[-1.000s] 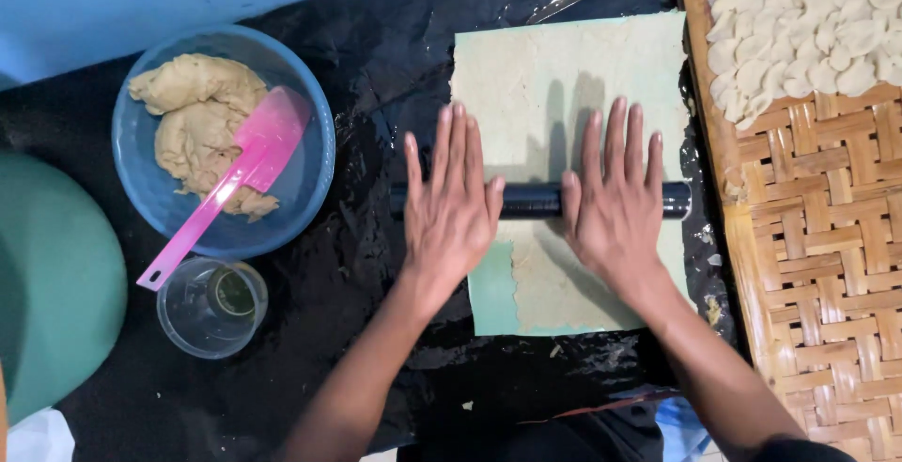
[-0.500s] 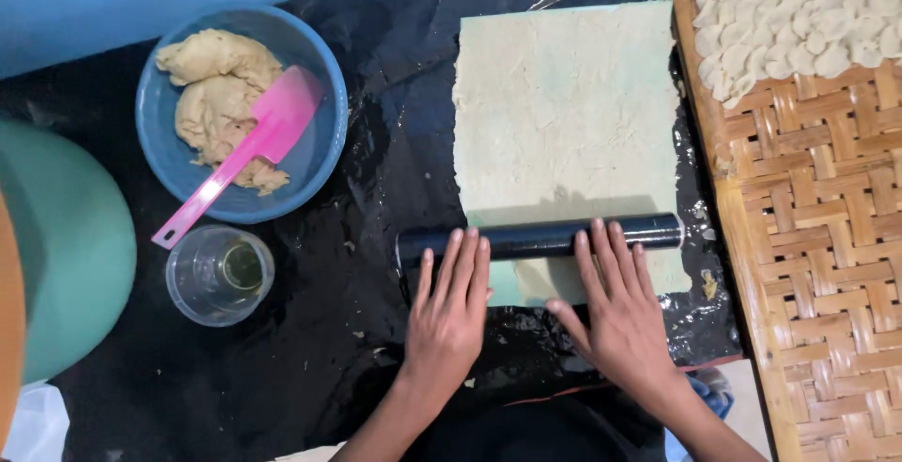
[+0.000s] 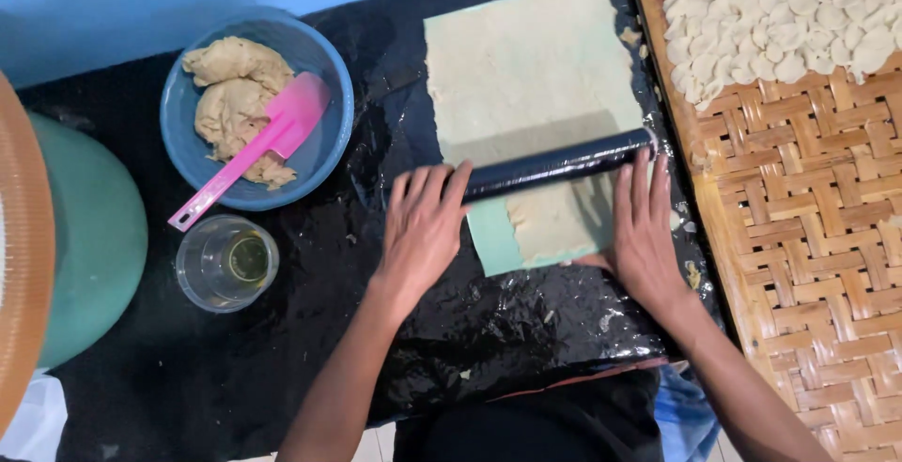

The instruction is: Flattening and shaping dough using a rolling pin on a black surface.

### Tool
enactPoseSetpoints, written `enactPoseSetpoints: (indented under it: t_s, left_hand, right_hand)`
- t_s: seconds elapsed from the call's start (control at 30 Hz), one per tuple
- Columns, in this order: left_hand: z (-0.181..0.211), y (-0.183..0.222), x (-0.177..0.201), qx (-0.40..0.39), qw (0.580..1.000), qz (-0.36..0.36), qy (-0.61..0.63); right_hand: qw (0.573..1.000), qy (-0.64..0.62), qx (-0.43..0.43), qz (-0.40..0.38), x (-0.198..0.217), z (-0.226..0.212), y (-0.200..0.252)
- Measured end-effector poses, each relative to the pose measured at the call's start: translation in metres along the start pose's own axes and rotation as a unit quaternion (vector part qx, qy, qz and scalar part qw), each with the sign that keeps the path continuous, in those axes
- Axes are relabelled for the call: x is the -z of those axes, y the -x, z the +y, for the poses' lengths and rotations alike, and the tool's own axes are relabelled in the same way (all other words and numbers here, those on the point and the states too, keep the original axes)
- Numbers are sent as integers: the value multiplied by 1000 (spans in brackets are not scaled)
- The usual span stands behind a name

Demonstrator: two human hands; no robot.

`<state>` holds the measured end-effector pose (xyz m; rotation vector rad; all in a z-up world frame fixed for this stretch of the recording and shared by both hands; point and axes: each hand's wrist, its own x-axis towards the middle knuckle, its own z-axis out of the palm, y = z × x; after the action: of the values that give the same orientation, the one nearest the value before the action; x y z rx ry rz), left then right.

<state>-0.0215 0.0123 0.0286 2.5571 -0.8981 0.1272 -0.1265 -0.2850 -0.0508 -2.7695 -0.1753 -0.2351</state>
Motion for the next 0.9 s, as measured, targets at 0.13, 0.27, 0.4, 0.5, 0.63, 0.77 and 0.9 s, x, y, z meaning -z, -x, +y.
enactPoseSetpoints:
  t_s: [0.13,0.27,0.4,0.5,0.63,0.77,0.9]
  left_hand:
    - [-5,-17,-3,-16,1000,17,6]
    - [-2,-24,-4,-39,998,-18,45]
    - [2,-37,-6,-1,992,-121,41]
    - [-3,-45,-39,-12,997,-71,14]
    - [2,-39,-60,-1,998,-57,-34]
    - [22,-11,-46,6,994,-107,-37]
    - [36,20,-37,19,993,-112,0]
  right_hand:
    - [993,-70,92,9,37,-16,-29]
    - [998,-53,15,5,55,-18,-55]
    - [997,5,-78,-25,31,-1,-94]
    - [996,49,-61,-36,34,-13,-107]
    - [992,92,-77,-42,24,-23,-83]
    - [993,61,-93,-32,24,-38,-46]
    - [994,48,-89,-39,22,-51,-12]
